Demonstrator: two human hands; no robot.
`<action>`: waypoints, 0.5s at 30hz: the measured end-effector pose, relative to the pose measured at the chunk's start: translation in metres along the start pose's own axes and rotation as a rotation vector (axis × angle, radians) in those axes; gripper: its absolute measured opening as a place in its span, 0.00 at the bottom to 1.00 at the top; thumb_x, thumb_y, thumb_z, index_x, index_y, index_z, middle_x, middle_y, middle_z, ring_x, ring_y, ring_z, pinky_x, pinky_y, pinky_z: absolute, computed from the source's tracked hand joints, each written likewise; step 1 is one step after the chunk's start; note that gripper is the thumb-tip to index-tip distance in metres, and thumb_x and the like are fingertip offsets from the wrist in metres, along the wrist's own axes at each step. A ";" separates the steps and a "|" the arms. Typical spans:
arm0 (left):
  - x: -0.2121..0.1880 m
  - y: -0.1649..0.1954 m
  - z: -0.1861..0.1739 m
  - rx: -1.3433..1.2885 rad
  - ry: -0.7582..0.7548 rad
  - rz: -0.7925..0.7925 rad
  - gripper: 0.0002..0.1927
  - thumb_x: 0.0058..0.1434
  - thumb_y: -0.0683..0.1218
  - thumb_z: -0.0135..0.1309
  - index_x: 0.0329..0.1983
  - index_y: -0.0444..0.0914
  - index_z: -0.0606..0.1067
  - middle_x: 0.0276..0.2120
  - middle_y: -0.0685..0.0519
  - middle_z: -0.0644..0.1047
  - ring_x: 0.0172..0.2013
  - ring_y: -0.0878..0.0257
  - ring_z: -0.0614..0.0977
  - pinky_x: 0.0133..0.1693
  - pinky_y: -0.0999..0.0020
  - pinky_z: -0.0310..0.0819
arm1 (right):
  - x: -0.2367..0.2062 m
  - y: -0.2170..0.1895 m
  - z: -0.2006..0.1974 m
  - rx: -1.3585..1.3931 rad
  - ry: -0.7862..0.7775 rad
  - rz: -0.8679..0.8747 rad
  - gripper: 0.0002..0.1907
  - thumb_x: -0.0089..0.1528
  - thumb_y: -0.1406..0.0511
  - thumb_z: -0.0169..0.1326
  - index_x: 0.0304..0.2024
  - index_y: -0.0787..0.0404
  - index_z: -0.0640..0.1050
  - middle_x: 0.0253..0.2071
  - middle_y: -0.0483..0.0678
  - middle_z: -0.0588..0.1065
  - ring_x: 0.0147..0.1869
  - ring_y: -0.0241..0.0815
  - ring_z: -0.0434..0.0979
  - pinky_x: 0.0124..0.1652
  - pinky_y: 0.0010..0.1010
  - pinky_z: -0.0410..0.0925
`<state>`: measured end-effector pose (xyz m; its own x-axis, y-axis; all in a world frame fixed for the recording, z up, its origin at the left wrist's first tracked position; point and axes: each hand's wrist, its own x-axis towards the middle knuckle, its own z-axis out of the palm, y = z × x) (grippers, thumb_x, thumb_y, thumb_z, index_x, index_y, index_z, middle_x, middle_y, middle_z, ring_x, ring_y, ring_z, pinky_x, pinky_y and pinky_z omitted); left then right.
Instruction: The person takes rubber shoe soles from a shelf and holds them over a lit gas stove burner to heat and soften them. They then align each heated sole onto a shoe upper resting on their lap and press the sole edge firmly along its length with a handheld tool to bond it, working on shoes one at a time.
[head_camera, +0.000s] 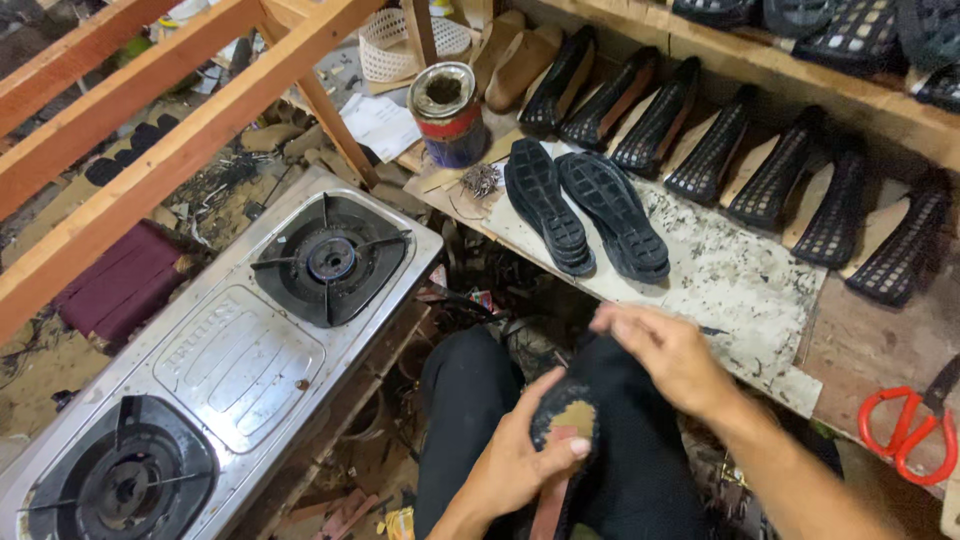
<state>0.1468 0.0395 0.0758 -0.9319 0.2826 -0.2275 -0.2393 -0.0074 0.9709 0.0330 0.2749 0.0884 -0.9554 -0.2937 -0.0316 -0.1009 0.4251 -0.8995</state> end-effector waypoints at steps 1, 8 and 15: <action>0.001 0.004 0.002 0.115 -0.023 0.055 0.44 0.55 0.56 0.63 0.73 0.39 0.62 0.49 0.43 0.82 0.51 0.55 0.82 0.56 0.63 0.74 | 0.013 -0.005 -0.009 -0.173 0.101 -0.029 0.20 0.65 0.56 0.53 0.51 0.61 0.82 0.52 0.50 0.82 0.57 0.42 0.81 0.58 0.32 0.70; 0.017 -0.010 0.058 0.802 -0.233 0.288 0.44 0.57 0.56 0.66 0.72 0.35 0.63 0.46 0.33 0.77 0.48 0.36 0.79 0.51 0.44 0.71 | 0.102 -0.010 -0.027 -0.964 0.323 -0.353 0.26 0.53 0.53 0.65 0.49 0.61 0.82 0.56 0.58 0.77 0.55 0.61 0.77 0.52 0.48 0.70; 0.041 -0.050 0.043 0.698 -0.355 0.346 0.28 0.73 0.46 0.52 0.76 0.37 0.67 0.51 0.34 0.76 0.52 0.37 0.77 0.54 0.41 0.67 | 0.129 -0.030 -0.055 -0.590 0.206 0.161 0.24 0.65 0.59 0.52 0.63 0.57 0.78 0.46 0.60 0.80 0.48 0.56 0.82 0.50 0.44 0.73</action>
<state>0.1322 0.0931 0.0211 -0.7530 0.6579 0.0141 0.3746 0.4110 0.8311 -0.1028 0.2708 0.1354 -0.9991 -0.0417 -0.0090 -0.0317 0.8668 -0.4976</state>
